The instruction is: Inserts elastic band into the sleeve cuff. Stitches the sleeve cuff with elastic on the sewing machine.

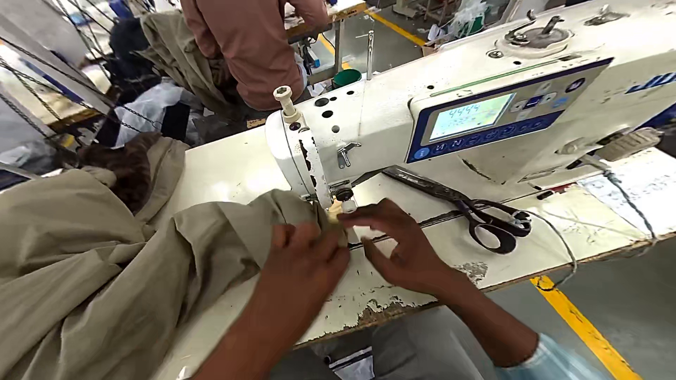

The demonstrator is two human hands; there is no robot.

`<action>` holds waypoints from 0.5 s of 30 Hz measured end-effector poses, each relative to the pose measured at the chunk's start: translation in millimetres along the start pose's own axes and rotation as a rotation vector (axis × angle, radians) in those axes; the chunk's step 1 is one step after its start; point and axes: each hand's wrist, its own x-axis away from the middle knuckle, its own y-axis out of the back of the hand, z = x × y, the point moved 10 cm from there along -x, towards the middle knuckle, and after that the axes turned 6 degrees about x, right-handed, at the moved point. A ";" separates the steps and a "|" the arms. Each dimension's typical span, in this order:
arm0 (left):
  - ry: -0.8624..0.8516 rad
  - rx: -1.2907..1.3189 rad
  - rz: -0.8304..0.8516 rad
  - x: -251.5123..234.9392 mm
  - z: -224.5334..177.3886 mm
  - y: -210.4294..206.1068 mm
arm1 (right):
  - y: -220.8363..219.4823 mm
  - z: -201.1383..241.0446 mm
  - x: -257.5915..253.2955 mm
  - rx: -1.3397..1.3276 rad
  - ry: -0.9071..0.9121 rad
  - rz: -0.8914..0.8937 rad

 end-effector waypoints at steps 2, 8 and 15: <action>0.007 -0.029 -0.063 2.2 -24.9 1.0 | -16.6 14.2 4.0 0.027 0.019 0.255; 0.193 0.177 0.031 51.5 37.4 19.5 | -27.9 10.0 -13.8 0.267 0.037 0.415; 0.706 -0.019 0.632 180.7 178.8 42.1 | -36.1 -13.1 5.8 -0.026 -0.246 0.506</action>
